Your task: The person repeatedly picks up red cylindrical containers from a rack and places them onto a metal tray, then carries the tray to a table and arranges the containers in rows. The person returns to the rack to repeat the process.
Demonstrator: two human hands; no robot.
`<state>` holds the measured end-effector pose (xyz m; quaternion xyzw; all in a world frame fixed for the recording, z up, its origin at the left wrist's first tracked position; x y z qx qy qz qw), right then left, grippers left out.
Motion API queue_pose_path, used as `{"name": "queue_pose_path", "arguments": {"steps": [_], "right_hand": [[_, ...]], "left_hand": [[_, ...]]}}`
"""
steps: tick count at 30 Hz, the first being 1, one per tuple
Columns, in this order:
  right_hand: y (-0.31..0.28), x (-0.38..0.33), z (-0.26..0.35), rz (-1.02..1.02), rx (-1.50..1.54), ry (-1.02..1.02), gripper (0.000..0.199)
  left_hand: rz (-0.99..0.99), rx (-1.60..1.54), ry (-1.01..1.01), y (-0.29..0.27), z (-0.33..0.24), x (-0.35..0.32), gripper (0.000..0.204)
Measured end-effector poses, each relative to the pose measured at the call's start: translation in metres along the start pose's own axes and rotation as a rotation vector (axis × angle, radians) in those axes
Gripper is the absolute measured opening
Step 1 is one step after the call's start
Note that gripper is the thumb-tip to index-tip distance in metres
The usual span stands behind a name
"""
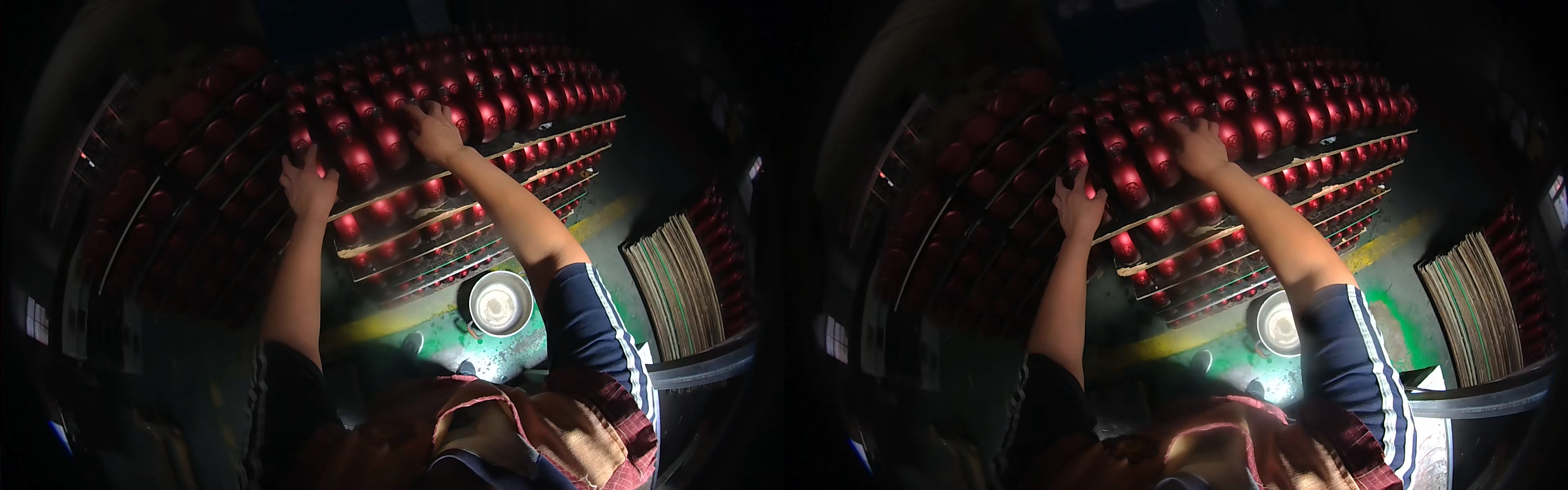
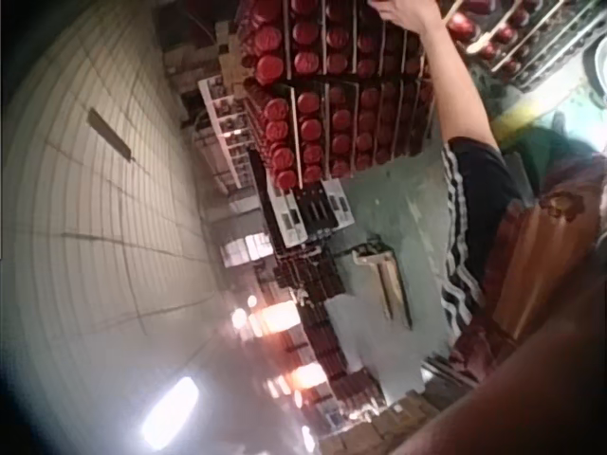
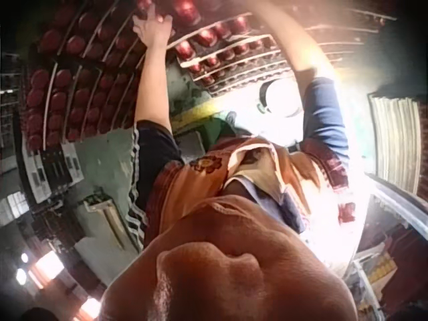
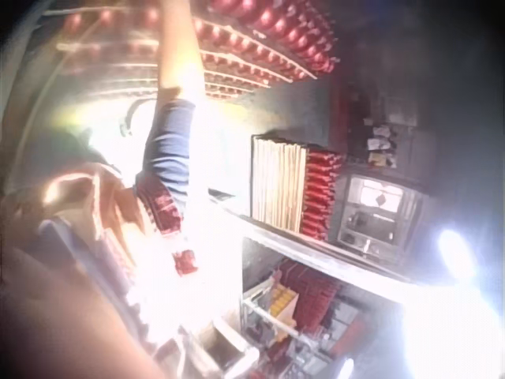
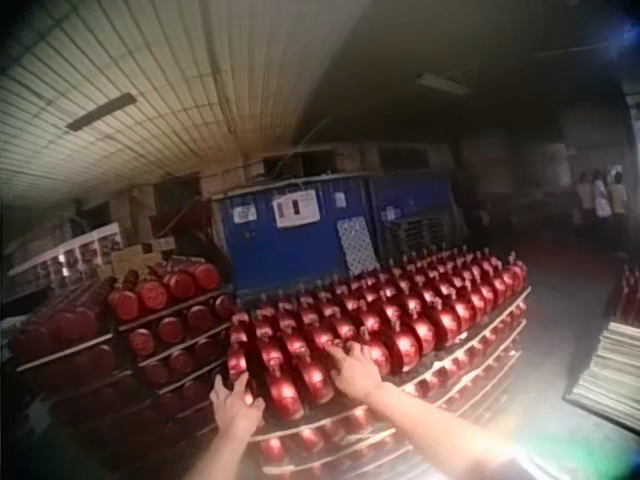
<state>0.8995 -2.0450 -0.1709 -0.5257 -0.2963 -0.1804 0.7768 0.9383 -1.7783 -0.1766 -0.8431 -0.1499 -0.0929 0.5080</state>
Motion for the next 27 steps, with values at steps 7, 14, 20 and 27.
{"name": "queue_pose_path", "arguments": {"steps": [7, 14, 20, 27], "right_hand": [[0.036, 0.005, -0.018, 0.125, -0.070, 0.115, 0.069], [-0.039, -0.080, -0.003, -0.171, 0.174, 0.038, 0.064], [-0.111, -0.282, -0.038, -0.805, 0.949, 0.697, 0.067], [-0.021, -0.455, -0.107, -1.294, 2.047, 1.415, 0.041]], "left_hand": [[0.200, -0.437, 0.086, 0.012, 0.048, 0.022, 0.071], [0.066, -0.586, 0.289, -0.001, 0.100, 0.015, 0.054], [1.304, -1.855, -0.525, 0.054, 0.128, -0.108, 0.071], [2.152, -1.753, -1.658, 0.253, -0.022, -0.343, 0.080]]}}
Point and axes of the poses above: each hand's wrist, its own x-axis towards the middle knuckle, its own y-axis out of the palm, z = x × y, the point moved 7 cm from there along x, towards the middle knuckle, and after that the axes turned 15 degrees about -y, right-handed, at the moved point
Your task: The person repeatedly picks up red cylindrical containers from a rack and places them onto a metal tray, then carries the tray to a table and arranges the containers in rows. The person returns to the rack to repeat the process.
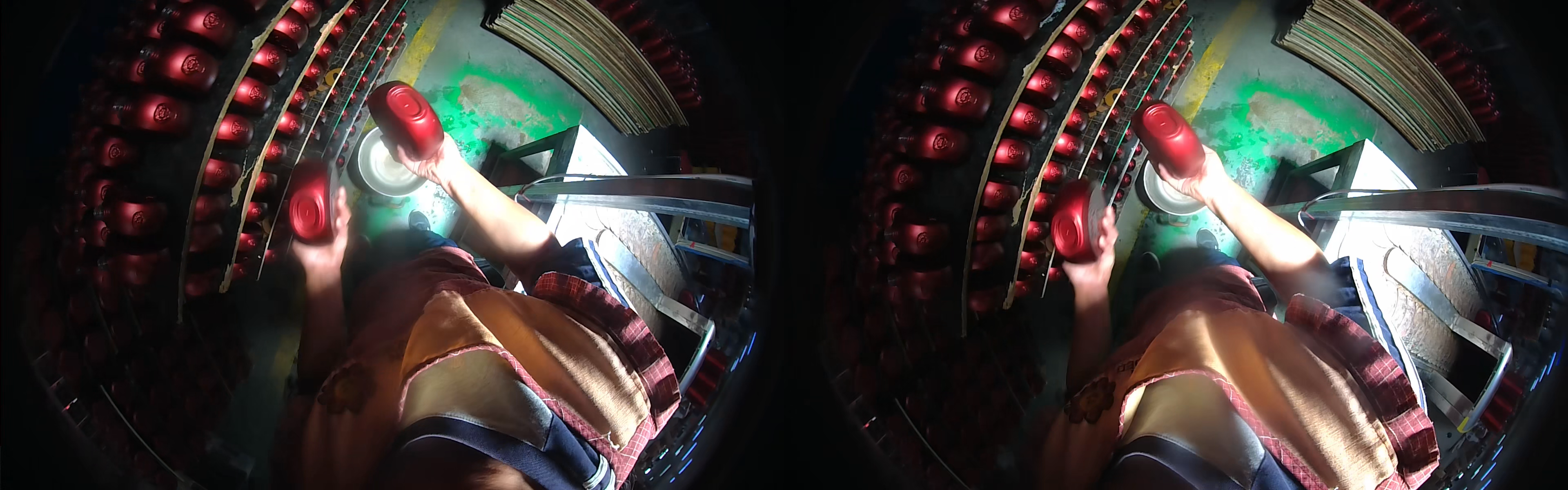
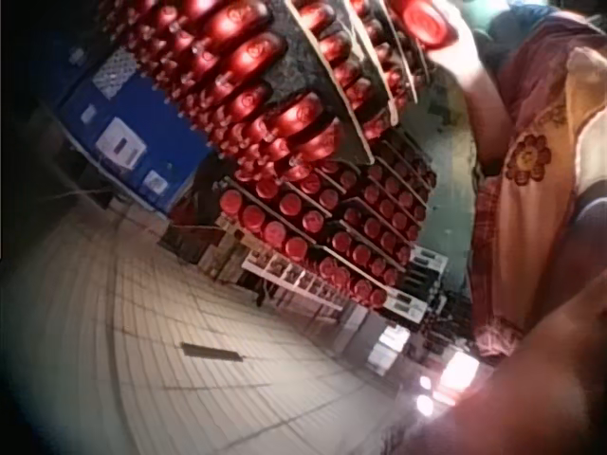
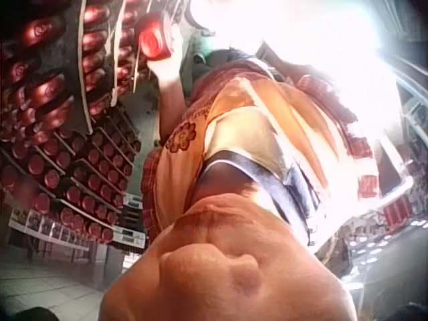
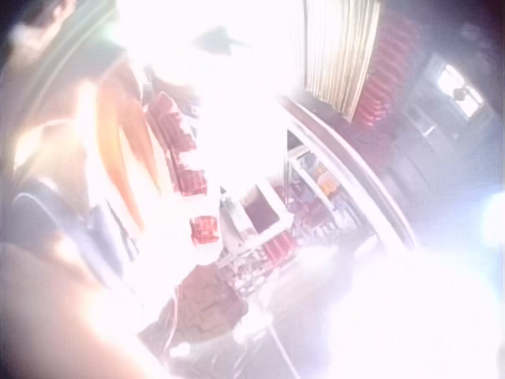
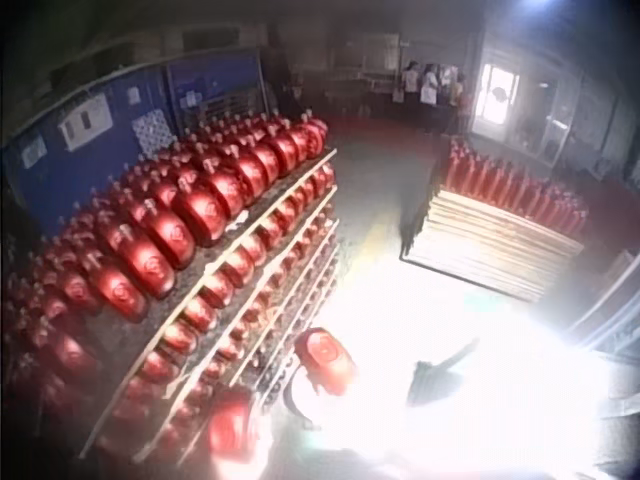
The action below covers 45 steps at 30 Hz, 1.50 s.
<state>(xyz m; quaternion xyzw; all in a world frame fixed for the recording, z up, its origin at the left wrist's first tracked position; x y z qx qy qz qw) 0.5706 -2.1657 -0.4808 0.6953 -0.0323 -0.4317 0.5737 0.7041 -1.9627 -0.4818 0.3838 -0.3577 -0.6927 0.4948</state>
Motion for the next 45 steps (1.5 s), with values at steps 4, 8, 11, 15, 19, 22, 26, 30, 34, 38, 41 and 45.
{"name": "queue_pose_path", "arguments": {"steps": [4, 8, 11, 15, 19, 22, 26, 30, 34, 38, 41, 45], "right_hand": [[-0.021, 0.012, 0.014, 0.234, 0.283, 0.160, 0.056], [-0.026, 0.004, 0.017, 0.360, 0.342, 0.103, 0.053], [-0.038, -0.004, 0.013, 0.304, 0.400, -0.064, 0.050], [-0.053, -0.026, -0.004, 0.026, 0.478, -0.057, 0.053], [-0.055, -0.089, 0.018, 0.112, 0.360, -0.300, 0.031], [-0.101, -0.218, 0.075, 0.211, 0.107, -0.687, 0.047], [-0.219, -0.465, 0.148, -0.111, -0.206, -1.212, 0.053], [-0.293, -0.669, 0.222, -1.022, -1.387, -1.587, 0.058], [-0.359, -0.751, 0.282, -1.342, -1.445, -1.710, 0.053], [-0.421, -0.783, 0.333, -1.544, -1.472, -1.750, 0.043], [-0.458, -0.809, 0.351, -1.658, -1.553, -1.754, 0.038], [-0.480, -0.840, 0.365, -1.784, -1.631, -1.674, 0.039]], "left_hand": [[0.140, -0.064, -0.217, -0.025, 0.006, 0.103, 0.079], [0.156, -0.109, -0.297, -0.041, 0.010, 0.135, 0.092], [0.207, -0.052, -0.317, -0.047, 0.005, 0.138, 0.085], [0.236, -0.063, -0.412, -0.049, 0.009, 0.144, 0.091], [0.265, 0.120, -0.495, -0.049, 0.023, 0.144, 0.087], [0.099, 0.481, -0.449, -0.062, 0.067, 0.159, 0.084], [-0.139, 1.146, -0.454, -0.075, 0.202, 0.164, 0.081], [0.094, 1.778, -0.525, -0.082, 0.423, 0.163, 0.078], [0.537, 2.338, -0.300, -0.161, 0.641, 0.165, 0.065], [0.822, 2.469, -0.317, -0.257, 0.773, 0.176, 0.062], [0.945, 2.595, -0.244, -0.308, 0.824, 0.167, 0.066], [1.025, 2.679, -0.163, -0.326, 0.859, 0.158, 0.068]]}}
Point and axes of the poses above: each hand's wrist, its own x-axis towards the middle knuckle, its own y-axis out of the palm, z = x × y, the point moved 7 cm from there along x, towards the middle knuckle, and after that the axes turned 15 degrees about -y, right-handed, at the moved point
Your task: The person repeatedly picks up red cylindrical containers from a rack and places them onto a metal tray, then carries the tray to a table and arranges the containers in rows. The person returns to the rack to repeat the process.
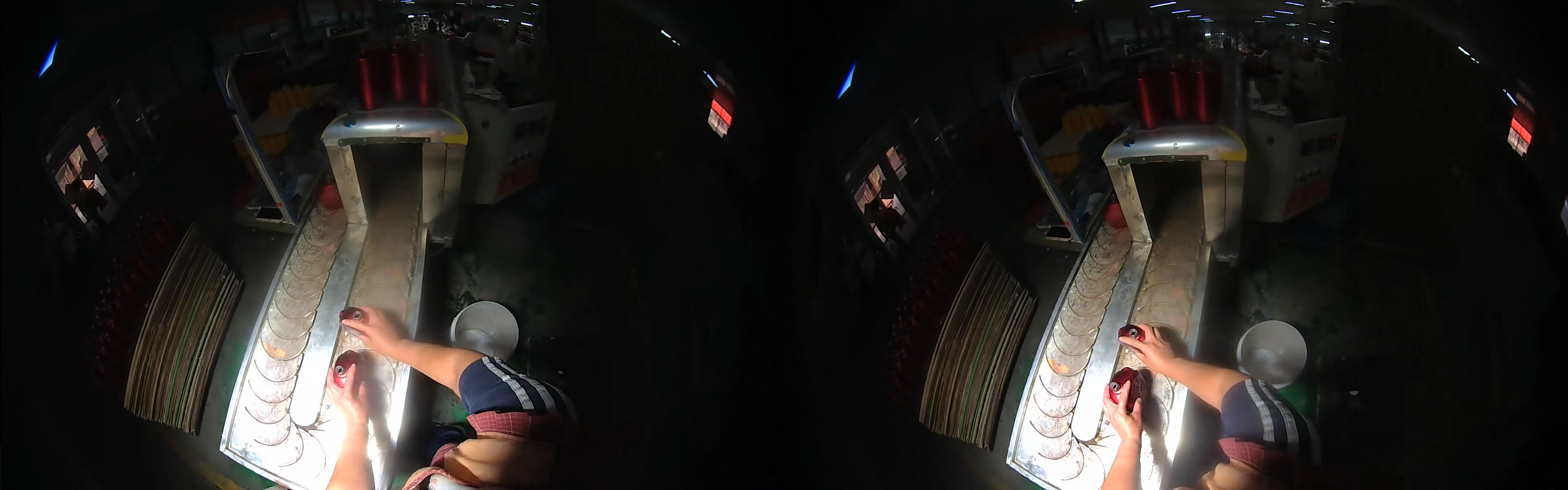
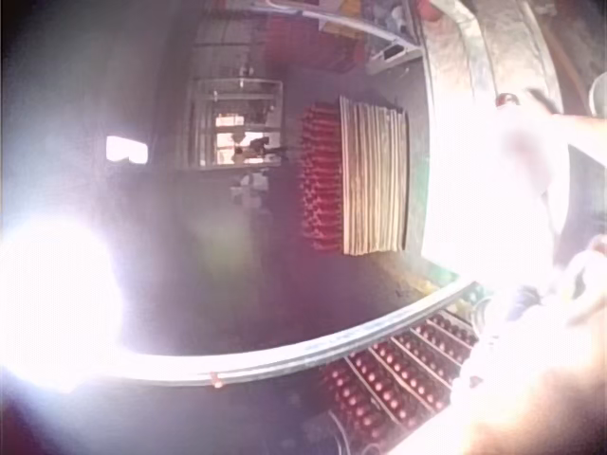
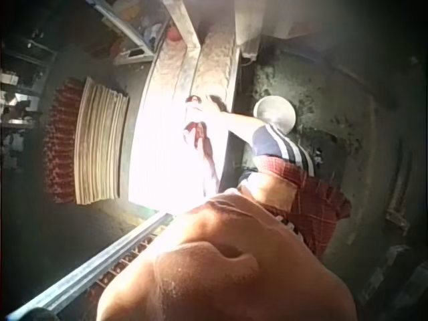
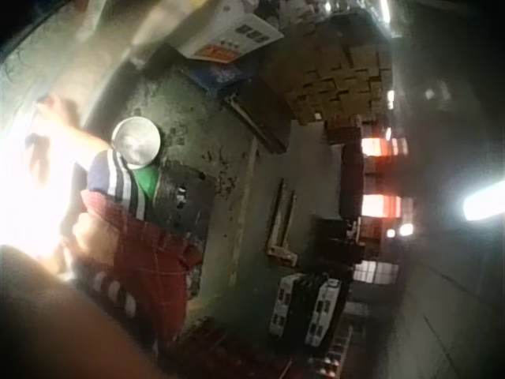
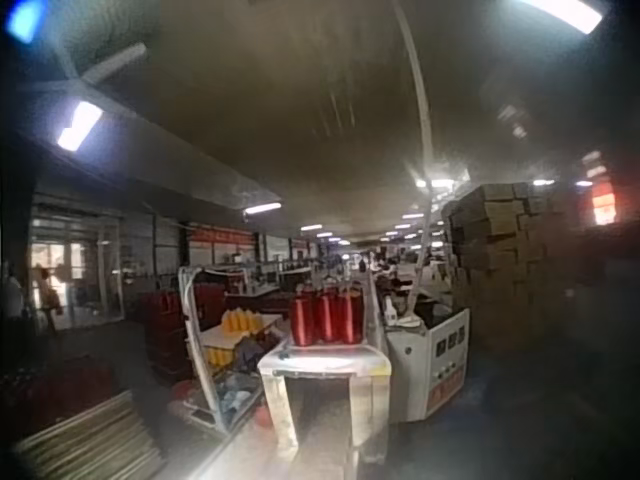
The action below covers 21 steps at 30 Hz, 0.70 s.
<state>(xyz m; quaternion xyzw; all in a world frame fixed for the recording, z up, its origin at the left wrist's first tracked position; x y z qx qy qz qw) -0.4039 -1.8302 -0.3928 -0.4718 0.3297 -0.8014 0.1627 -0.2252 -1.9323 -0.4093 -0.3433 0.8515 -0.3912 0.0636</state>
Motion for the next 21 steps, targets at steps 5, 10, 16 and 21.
{"name": "queue_pose_path", "arguments": {"steps": [5, 10, 16, 21], "right_hand": [[-0.033, 0.023, -0.023, -0.069, -0.141, 0.106, 0.041], [-0.061, -0.034, 0.042, -0.234, 0.561, 0.062, 0.043], [-0.025, -0.127, 0.340, 0.387, 1.291, -0.029, 0.042], [-0.056, -0.103, 0.615, 0.602, 1.544, -0.636, 0.045]], "left_hand": [[0.004, -0.076, 0.113, -0.023, -0.033, 0.008, 0.060], [-0.015, -0.429, -0.137, -0.095, -0.014, -0.086, 0.041], [-0.402, -0.474, -0.477, -0.276, 0.031, -0.318, 0.022], [-1.249, -0.315, -0.577, -0.473, 0.015, -0.517, 0.025]]}}
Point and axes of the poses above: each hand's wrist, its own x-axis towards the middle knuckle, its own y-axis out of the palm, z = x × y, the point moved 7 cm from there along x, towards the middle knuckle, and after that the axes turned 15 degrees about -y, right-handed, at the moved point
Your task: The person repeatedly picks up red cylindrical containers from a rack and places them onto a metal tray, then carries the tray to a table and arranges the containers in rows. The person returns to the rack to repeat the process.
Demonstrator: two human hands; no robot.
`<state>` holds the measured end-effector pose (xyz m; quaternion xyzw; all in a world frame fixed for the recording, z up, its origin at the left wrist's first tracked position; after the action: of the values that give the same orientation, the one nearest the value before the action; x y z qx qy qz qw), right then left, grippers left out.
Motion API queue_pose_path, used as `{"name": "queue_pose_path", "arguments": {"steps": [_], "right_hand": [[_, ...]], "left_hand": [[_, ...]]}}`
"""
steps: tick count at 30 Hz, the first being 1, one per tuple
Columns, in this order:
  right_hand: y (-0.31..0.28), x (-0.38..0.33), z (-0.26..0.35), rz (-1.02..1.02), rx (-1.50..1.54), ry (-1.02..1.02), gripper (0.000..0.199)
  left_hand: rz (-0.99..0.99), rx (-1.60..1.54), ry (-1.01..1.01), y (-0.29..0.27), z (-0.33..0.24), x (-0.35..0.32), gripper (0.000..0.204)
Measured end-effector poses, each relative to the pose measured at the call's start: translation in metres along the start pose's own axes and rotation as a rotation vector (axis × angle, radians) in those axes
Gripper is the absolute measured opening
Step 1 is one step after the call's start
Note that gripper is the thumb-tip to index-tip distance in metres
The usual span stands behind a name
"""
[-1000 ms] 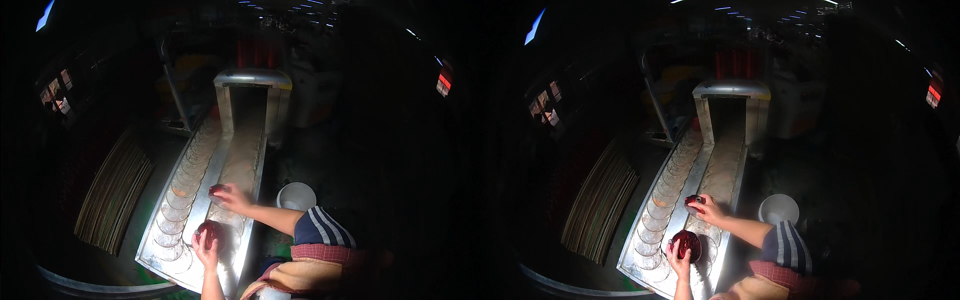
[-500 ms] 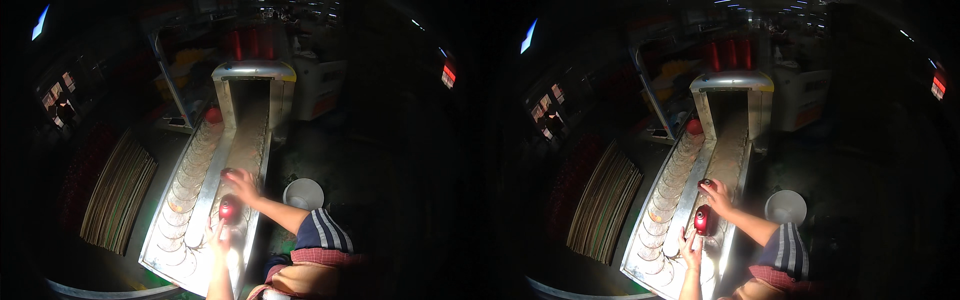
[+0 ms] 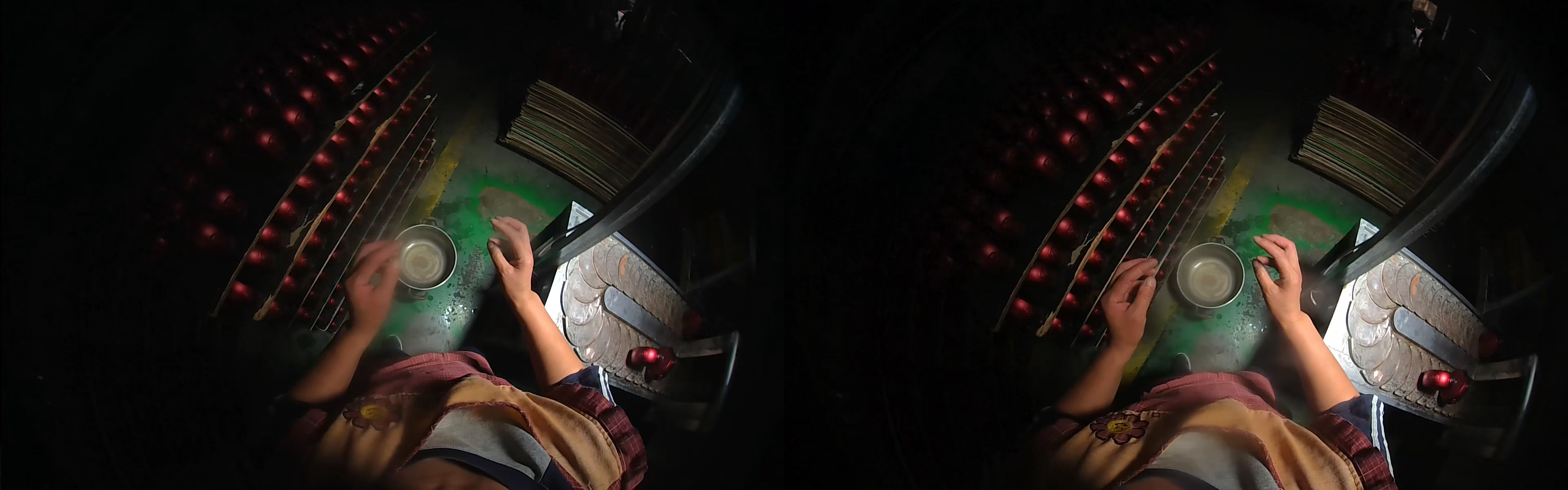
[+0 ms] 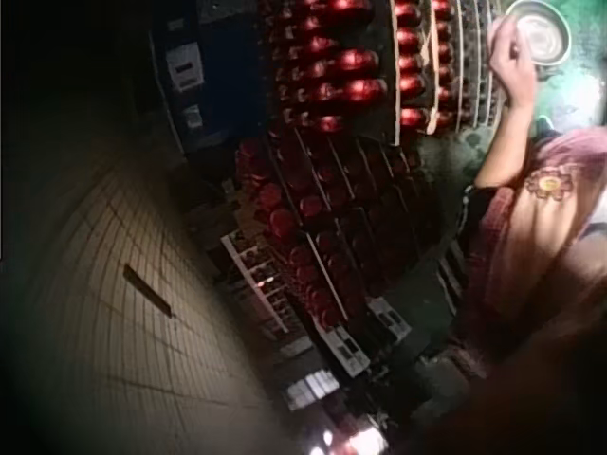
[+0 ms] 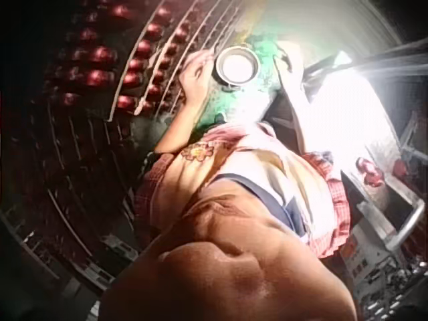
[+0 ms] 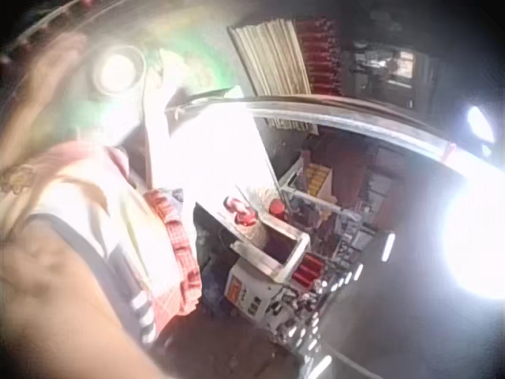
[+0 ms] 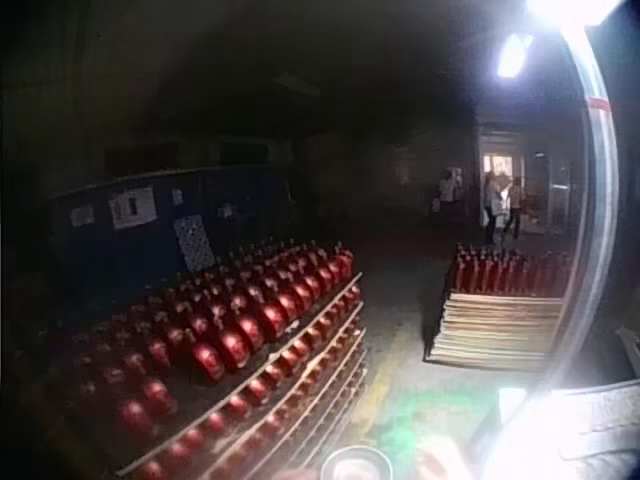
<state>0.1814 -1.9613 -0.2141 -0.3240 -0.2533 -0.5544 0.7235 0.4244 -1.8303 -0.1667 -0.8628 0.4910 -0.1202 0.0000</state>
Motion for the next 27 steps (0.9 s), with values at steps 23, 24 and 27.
{"name": "queue_pose_path", "arguments": {"steps": [23, 24, 27], "right_hand": [[0.440, 0.228, -0.010, 0.484, 0.006, -0.544, 0.062], [0.421, 0.223, -0.009, 0.481, 0.091, -0.534, 0.064], [0.333, 0.199, -0.020, 0.393, 0.269, -0.485, 0.062]], "left_hand": [[-0.746, 1.229, -0.409, -0.264, 0.051, 0.217, 0.073], [-0.700, 1.283, -0.325, -0.262, 0.049, 0.215, 0.070], [-0.519, 0.855, -0.181, -0.263, 0.041, 0.195, 0.064]]}}
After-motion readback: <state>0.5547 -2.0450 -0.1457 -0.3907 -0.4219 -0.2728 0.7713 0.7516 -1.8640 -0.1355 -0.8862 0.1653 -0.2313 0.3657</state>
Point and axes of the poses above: each hand's wrist, its own x-axis towards the middle knuckle, its own y-axis out of the palm, z = x × y, the point moved 7 cm from there along x, towards the middle knuckle, and after that the axes turned 15 degrees about -y, right-handed, at the moved point
